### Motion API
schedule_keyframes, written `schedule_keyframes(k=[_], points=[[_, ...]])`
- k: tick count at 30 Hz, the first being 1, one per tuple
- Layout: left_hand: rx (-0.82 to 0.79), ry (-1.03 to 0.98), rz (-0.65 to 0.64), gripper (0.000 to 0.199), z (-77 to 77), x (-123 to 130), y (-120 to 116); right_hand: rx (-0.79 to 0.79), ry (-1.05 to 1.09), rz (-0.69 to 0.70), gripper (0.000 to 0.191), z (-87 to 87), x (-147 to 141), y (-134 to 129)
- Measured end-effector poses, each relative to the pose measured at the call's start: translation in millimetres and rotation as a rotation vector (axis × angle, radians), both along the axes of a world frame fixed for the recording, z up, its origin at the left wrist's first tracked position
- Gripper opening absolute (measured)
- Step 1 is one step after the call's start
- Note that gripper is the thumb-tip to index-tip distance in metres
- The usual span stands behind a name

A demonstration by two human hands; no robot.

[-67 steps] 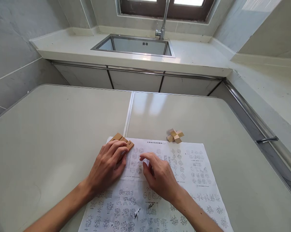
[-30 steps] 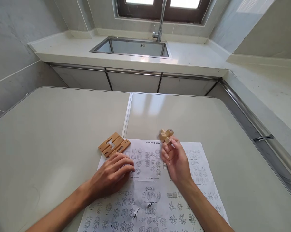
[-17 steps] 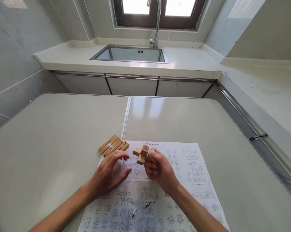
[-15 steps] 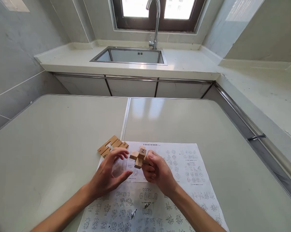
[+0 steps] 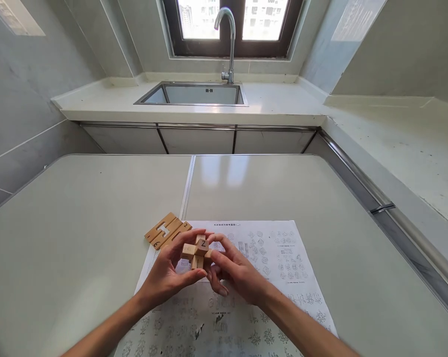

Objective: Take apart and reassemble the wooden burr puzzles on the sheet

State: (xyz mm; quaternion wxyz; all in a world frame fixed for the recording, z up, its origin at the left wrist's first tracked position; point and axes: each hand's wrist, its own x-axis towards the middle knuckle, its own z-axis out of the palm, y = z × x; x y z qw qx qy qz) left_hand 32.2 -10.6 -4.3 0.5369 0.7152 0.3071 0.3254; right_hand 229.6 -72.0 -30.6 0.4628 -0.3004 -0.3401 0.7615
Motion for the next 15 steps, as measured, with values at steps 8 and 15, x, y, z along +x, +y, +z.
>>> schedule_keyframes(k=[8,15], points=[[-0.007,-0.072,-0.069,0.08,-3.3,-4.5,0.0,0.147,-0.184,0.174,0.044,-1.3,9.3,5.1],[0.047,-0.028,-0.011,0.078,-7.5,-6.2,-1.0,0.22,-0.509,-0.132,0.024,1.3,-0.9,-1.5]])
